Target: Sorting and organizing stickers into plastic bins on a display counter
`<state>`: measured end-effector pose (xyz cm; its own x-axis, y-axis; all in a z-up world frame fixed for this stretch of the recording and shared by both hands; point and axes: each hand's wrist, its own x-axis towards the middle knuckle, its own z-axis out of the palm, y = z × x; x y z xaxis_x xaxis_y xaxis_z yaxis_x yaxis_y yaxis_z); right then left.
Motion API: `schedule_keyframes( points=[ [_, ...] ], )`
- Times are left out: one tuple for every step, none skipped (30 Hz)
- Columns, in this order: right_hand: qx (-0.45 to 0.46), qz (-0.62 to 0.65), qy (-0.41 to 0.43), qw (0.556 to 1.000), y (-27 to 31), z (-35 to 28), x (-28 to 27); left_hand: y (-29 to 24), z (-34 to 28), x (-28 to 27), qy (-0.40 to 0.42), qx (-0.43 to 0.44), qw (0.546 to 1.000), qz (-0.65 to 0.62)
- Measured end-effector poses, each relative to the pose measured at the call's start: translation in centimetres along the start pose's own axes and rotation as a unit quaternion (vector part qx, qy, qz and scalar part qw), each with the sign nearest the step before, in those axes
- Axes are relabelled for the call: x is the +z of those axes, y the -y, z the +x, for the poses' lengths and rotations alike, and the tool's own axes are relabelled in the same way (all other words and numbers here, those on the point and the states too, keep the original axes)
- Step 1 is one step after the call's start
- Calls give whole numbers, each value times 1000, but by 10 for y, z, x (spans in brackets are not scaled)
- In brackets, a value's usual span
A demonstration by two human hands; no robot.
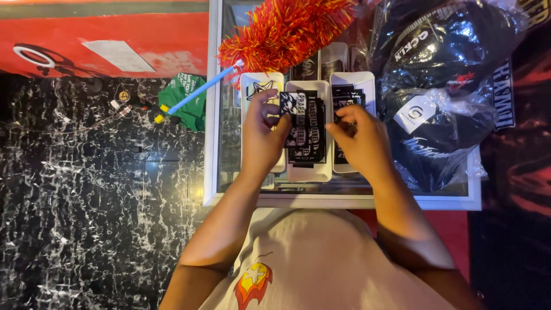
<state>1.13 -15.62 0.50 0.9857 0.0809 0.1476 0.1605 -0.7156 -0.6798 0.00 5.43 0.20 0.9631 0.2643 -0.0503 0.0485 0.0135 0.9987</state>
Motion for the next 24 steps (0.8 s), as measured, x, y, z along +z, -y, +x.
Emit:
schedule_keyframes(
  points=[
    [0, 0, 1, 1000, -4, -1, -3, -8, -3, 2, -1, -1, 1000, 0],
    [-6, -7, -4, 1000, -9, -2, -6, -15, -6, 4, 22, 17, 1000, 14],
    [-11, -13, -10, 1000, -14, -4, -9, -22, -9, 7, 47, 34, 998, 30],
    [-9, -13, -10, 1000, -10, -7, -13, -9, -6, 9, 48, 33, 998, 30],
    [-10, 3, -7, 1000, -6, -8, -18, 3, -2, 12, 57, 75, 991, 99],
    [-10, 19, -4, 1000, -3, -9, -24, 14, 3, 15, 65, 118, 977, 167],
    [-8, 19, -5, 1000, -7, -10, -26, 19, 4, 19, 67, 118, 976, 168],
    [-4, 15, -5, 1000, -12, -11, -29, 24, 4, 22, 75, 112, 957, 258],
    [-1, 10, -6, 1000, -17, -11, -31, 29, 5, 26, 82, 106, 929, 346],
    [0, 11, -7, 1000, -20, -11, -31, 27, 6, 26, 83, 106, 928, 347],
    [-9, -34, -3, 999, -24, -12, -31, 25, 6, 27, 84, 182, 886, 419],
    [-19, -79, 1, 997, -27, -14, -32, 24, 7, 28, 84, 255, 832, 486],
    [-18, -79, -1, 997, -30, -14, -30, 24, 8, 28, 86, 257, 831, 486],
    [-40, -118, -3, 992, -34, -14, -28, 24, 9, 29, 75, 268, 812, 513],
    [-63, -157, -4, 986, -37, -14, -26, 25, 10, 29, 64, 278, 792, 540],
    [-62, -157, -6, 986, -34, -12, -27, 20, 10, 28, 64, 279, 791, 540],
    [-84, -163, 12, 983, -32, -11, -29, 15, 8, 27, 49, 289, 783, 548],
    [-106, -169, 29, 979, -30, -9, -31, 10, 7, 26, 34, 299, 775, 556],
    [-106, -168, 28, 980, -32, -5, -30, 9, 8, 28, 34, 300, 774, 556],
    [-110, -187, 48, 975, -33, -1, -30, 9, 8, 29, 36, 296, 786, 541],
    [-115, -206, 69, 969, -35, 2, -29, 9, 9, 30, 37, 292, 798, 526],
    [-115, -204, 69, 970, -33, 3, -25, 9, 7, 30, 37, 292, 797, 527],
    [-117, -261, 55, 957, -30, 5, -23, 9, 6, 31, 35, 297, 815, 496],
    [-118, -316, 41, 940, -28, 7, -20, 9, 6, 32, 33, 302, 832, 465]
  ],
)
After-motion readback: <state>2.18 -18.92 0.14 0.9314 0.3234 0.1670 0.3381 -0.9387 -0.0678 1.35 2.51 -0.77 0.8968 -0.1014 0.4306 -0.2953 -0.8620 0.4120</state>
